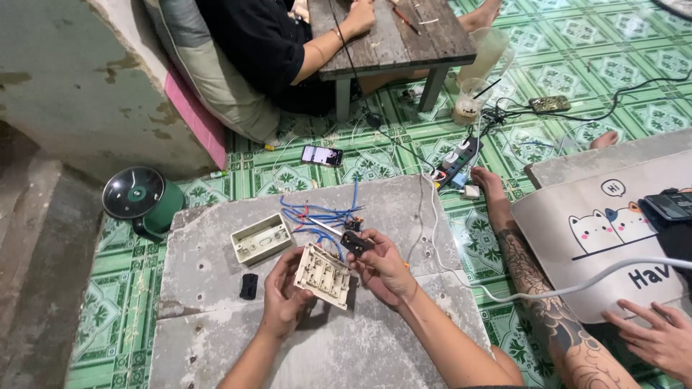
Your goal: Connecting wires to electrical switches and mounting them onto a faceplate using a screwdriver.
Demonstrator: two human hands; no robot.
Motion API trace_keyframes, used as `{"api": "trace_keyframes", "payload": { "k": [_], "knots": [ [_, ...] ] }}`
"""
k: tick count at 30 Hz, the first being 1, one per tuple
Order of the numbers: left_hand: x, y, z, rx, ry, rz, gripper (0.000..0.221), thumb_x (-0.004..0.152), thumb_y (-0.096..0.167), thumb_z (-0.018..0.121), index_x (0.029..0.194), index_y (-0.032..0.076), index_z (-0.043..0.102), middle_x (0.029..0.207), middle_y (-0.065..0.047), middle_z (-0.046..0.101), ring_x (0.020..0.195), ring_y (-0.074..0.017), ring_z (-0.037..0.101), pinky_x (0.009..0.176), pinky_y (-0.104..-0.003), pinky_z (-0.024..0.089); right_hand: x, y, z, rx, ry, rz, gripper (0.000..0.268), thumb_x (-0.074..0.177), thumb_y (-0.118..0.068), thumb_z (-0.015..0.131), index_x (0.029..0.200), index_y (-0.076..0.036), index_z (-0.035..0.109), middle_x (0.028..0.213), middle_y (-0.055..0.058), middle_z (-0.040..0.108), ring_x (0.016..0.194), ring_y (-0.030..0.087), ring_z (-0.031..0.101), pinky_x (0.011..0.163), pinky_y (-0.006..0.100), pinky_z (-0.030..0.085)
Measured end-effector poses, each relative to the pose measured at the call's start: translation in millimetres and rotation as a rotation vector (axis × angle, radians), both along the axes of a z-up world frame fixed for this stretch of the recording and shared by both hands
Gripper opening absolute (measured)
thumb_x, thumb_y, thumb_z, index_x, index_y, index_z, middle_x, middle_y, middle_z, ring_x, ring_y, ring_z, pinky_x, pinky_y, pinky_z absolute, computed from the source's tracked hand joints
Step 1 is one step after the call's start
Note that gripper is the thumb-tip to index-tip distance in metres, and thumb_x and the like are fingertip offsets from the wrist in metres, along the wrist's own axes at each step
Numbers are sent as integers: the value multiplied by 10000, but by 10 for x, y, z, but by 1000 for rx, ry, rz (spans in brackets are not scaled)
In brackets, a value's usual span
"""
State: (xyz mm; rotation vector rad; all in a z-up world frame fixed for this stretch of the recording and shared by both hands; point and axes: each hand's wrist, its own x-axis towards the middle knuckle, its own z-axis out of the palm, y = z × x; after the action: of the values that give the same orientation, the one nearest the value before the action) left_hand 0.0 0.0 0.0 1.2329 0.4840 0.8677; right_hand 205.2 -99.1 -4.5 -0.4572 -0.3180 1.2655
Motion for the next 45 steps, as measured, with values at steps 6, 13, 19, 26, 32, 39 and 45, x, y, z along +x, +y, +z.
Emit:
{"api": "trace_keyframes", "payload": {
  "k": [6, 13, 19, 26, 32, 39, 45],
  "knots": [
    [-31, 80, -226, -125, -180, 16, 873, 660, 244, 942, 1381, 45, 493, 1226, -187, 672, 1054, -206, 635, 762, -249, 531, -71, 2, -64, -73, -140, -45, 329, 787, 118, 764, 1067, 19, 624, 1302, 210, 542, 868, 354, 732, 746, 370, 643],
    [-10, 154, -430, -63, -140, 3, 872, 553, 186, 1001, 1258, 0, 523, 1252, -150, 647, 1159, -247, 654, 999, -339, 564, -204, -9, 66, -38, -158, -74, 354, 799, 64, 798, 1084, 19, 593, 1124, 211, 678, 838, 356, 766, 679, 388, 691],
    [-17, 144, -397, -87, -208, -12, 837, 548, 116, 1002, 1233, 18, 530, 1294, -129, 657, 1173, -229, 662, 981, -312, 587, -274, 31, 130, -39, -378, -137, 416, 746, 95, 835, 1063, 22, 575, 1199, 212, 668, 770, 221, 720, 540, 263, 625],
    [-13, 95, -317, -36, -169, -59, 835, 534, 100, 1007, 1209, 7, 525, 1323, -144, 640, 1210, -241, 642, 1009, -327, 590, -381, -9, 314, -102, -724, -234, 591, 648, 91, 922, 1153, 29, 622, 1175, 169, 718, 785, 116, 677, 614, 176, 599],
    [4, 73, -262, -25, -171, -99, 804, 575, 37, 984, 1228, 2, 517, 1361, -136, 623, 1192, -232, 649, 939, -307, 624, -387, -18, 278, -53, -860, -227, 584, 685, 73, 912, 1200, 45, 639, 1180, 166, 709, 768, 125, 682, 620, 201, 603],
    [13, 50, -210, -61, -231, -172, 730, 624, -45, 929, 1215, -7, 502, 1466, -166, 553, 1267, -310, 610, 830, -371, 687, -410, -24, 515, 9, -992, -257, 520, 717, 48, 906, 1173, 58, 656, 1138, 190, 689, 776, 177, 695, 657, 276, 621],
    [50, 3, -141, -47, -220, -168, 714, 624, -61, 924, 1200, -18, 504, 1455, -181, 559, 1254, -318, 616, 810, -392, 698, -407, -22, 494, 35, -1060, -304, 501, 702, 21, 929, 1138, 61, 685, 1102, 200, 707, 766, 201, 717, 655, 304, 631]
  ]
}}
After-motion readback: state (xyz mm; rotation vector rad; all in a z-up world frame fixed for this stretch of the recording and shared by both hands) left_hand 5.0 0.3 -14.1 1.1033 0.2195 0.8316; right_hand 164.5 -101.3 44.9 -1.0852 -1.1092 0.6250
